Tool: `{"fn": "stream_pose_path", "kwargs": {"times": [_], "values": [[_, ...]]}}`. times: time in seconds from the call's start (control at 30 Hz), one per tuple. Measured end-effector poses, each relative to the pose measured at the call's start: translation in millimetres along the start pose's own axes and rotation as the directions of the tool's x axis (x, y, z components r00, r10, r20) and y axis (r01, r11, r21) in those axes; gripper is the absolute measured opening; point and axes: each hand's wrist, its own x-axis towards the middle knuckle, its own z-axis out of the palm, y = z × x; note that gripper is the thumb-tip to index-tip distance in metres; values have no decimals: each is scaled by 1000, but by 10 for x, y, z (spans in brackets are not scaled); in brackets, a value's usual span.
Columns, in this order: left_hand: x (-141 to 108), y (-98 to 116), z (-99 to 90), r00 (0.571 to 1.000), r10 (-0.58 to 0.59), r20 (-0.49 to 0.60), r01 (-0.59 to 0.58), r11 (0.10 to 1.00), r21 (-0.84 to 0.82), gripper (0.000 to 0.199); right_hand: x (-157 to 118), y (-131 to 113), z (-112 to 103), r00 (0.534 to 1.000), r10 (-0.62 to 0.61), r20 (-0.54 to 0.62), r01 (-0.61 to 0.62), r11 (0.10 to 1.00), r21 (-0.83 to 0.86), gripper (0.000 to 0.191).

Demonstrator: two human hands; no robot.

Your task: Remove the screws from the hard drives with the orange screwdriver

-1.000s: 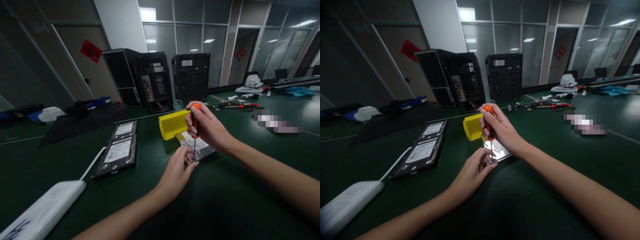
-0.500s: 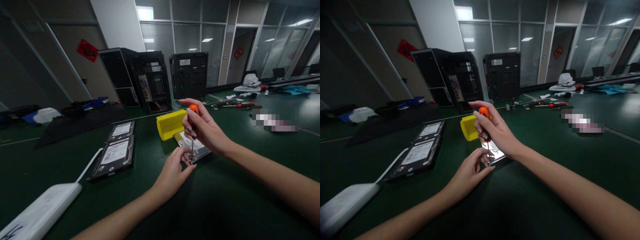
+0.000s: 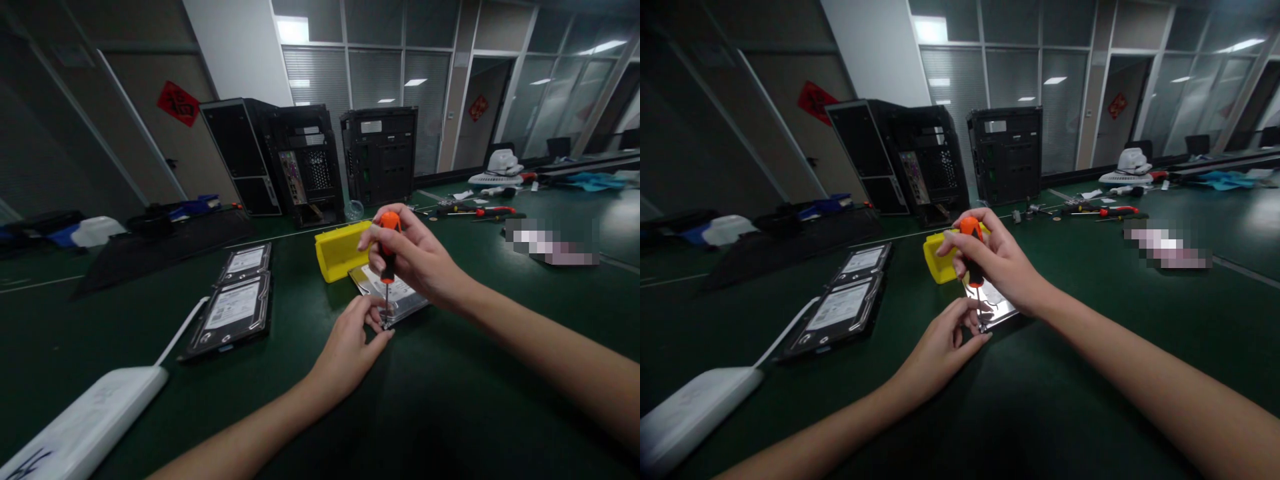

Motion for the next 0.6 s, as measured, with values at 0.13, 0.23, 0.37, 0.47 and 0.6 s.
{"fn": "stream_pose_path", "kwargs": {"times": [0.13, 0.23, 0.37, 0.47, 0.6], "values": [[5, 6, -7, 1000, 11, 1, -11, 1000, -1, 29, -14, 7, 20, 1000, -4, 4, 4, 1000, 2, 19], [6, 5, -8, 1000, 13, 3, -13, 1000, -7, 29, -22, 7, 59, 1000, -9, -24, 9, 1000, 18, 21], [10, 0, -1, 1000, 10, 2, -10, 1000, -17, 29, -24, 12, 91, 1000, 6, -18, -5, 999, 43, 24], [11, 3, -1, 1000, 0, 2, 0, 1000, -16, 29, -14, 16, 76, 1000, -12, -26, 13, 999, 39, 16], [5, 18, -7, 1000, 2, 1, -2, 1000, -3, 30, -3, 12, 42, 997, -30, -76, 32, 999, 19, 11]]}}
